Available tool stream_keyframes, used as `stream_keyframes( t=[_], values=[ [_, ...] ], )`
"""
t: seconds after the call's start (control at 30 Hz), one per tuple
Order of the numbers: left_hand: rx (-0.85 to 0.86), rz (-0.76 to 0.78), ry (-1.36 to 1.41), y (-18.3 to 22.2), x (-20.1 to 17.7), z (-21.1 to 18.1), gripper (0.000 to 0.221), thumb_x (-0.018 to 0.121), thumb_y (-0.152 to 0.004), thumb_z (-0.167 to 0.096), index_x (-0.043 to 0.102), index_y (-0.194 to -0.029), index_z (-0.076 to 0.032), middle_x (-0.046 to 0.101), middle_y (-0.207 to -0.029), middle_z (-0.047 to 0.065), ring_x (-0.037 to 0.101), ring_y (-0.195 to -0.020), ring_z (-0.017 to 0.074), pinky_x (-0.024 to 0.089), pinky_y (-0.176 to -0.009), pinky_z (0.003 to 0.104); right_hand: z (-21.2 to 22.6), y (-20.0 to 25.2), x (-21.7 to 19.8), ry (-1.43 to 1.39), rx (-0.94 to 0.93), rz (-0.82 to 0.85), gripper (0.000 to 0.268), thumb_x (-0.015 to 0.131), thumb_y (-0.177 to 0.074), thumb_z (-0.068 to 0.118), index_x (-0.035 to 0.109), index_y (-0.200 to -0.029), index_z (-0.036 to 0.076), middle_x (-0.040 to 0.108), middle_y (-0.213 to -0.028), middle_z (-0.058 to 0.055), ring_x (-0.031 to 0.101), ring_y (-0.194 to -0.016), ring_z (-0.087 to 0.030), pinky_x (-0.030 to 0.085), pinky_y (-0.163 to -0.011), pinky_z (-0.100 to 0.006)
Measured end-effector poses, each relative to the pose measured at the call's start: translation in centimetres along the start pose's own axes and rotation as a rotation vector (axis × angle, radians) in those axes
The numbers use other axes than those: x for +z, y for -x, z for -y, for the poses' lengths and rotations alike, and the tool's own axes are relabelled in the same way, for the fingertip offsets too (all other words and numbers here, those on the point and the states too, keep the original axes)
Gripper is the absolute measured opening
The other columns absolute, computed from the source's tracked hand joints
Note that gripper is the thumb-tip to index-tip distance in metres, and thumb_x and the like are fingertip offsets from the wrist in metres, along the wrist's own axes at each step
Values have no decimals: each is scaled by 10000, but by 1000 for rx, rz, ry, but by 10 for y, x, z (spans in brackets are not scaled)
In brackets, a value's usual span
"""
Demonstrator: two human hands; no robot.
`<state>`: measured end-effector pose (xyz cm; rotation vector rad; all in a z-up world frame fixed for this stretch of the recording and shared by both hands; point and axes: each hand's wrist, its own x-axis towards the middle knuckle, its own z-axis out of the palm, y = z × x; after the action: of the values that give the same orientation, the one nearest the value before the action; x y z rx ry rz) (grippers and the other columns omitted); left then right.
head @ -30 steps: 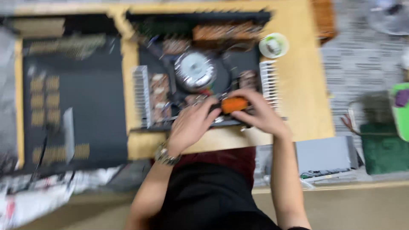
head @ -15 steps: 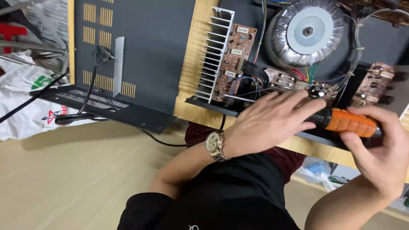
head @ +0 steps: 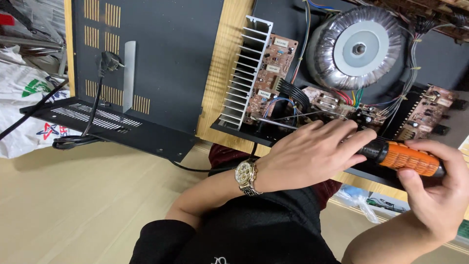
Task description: Repairing and cleaning the internal components of an audio amplifier using a screwdriver and a brush.
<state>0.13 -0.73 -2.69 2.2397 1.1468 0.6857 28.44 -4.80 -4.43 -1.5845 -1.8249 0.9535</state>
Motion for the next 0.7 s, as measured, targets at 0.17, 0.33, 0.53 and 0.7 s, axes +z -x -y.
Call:
stream_keyframes(
  t=[0.17,0.33,0.53,0.7],
  values=[
    [-4,23,139,2,-4,3,367,592,-1051,-267,454,-1335,-79,649,-1123,93,702,-976,260,592,-905,426,-3,1,3,-3,-26,-67,444,611,-1072,226,581,-1330,-134,614,-1330,-265,582,-1151,-315,444,-1034,-372],
    [17,-7,74,21,-39,18,302,547,-1022,-27,537,-1317,37,590,-1280,177,547,-1183,310,461,-1045,426,-1,-2,5,-10,-7,-159,363,620,-1113,171,621,-1356,-97,618,-1238,-223,546,-900,-223,411,-792,-302],
    [25,63,-752,43,-72,50,99,663,-962,-150,626,-1049,-120,627,-860,19,571,-999,245,430,-755,373,10,-10,9,-23,-124,-222,268,616,-1122,52,624,-1336,-109,608,-1263,-223,560,-1031,-280,428,-934,-370],
    [200,109,-983,39,-62,80,352,796,-670,-21,599,-906,-191,644,-726,-16,627,-929,180,440,-714,315,20,-12,10,-79,-119,-242,254,623,-1109,54,623,-1330,-72,613,-1230,-183,559,-1028,-248,424,-919,-340]
  ],
)
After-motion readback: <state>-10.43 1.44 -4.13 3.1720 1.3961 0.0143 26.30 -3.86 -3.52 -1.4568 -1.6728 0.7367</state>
